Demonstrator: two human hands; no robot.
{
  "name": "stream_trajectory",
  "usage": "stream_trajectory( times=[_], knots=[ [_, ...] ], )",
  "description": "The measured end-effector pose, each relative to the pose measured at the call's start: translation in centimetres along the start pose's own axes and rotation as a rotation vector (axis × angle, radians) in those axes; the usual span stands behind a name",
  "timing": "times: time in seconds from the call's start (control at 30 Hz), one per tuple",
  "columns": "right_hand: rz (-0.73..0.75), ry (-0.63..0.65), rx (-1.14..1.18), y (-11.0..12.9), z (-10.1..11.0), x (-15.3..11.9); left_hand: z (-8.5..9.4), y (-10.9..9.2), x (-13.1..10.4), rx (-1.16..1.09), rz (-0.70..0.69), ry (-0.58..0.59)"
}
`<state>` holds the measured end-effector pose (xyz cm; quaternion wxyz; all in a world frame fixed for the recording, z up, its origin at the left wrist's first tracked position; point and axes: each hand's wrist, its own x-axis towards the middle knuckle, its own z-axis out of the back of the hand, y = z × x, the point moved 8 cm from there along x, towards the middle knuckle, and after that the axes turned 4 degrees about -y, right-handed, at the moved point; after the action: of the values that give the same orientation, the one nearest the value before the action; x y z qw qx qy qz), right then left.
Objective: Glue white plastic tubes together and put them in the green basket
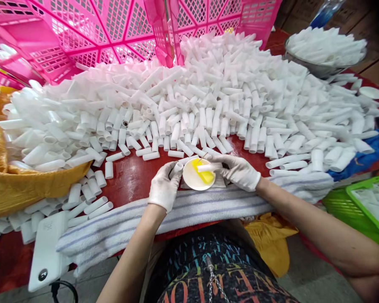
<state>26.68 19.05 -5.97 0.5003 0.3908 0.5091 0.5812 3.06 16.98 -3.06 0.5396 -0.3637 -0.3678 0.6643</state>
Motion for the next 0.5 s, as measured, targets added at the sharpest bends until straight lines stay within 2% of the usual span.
stream_trajectory(
  times=[0.1,0.23,0.4,0.5],
  knots=[
    [0.007,-0.025,-0.023,0.7,0.1,-0.4,-0.1,0.4,-0.4,-0.133,0.036,-0.016],
    [0.05,-0.049,-0.04,1.9,0.4,-0.5,-0.3,0.8,-0.5,-0.196,0.04,-0.025],
    [0.028,-0.004,-0.138,1.1,0.3,-0.8,-0.2,0.9,-0.7,-0.17,0.035,-0.012],
    [0.109,-0.024,-0.097,0.8,0.1,-1.1,-0.1,0.7,-0.9,-0.108,0.036,-0.003]
  ],
)
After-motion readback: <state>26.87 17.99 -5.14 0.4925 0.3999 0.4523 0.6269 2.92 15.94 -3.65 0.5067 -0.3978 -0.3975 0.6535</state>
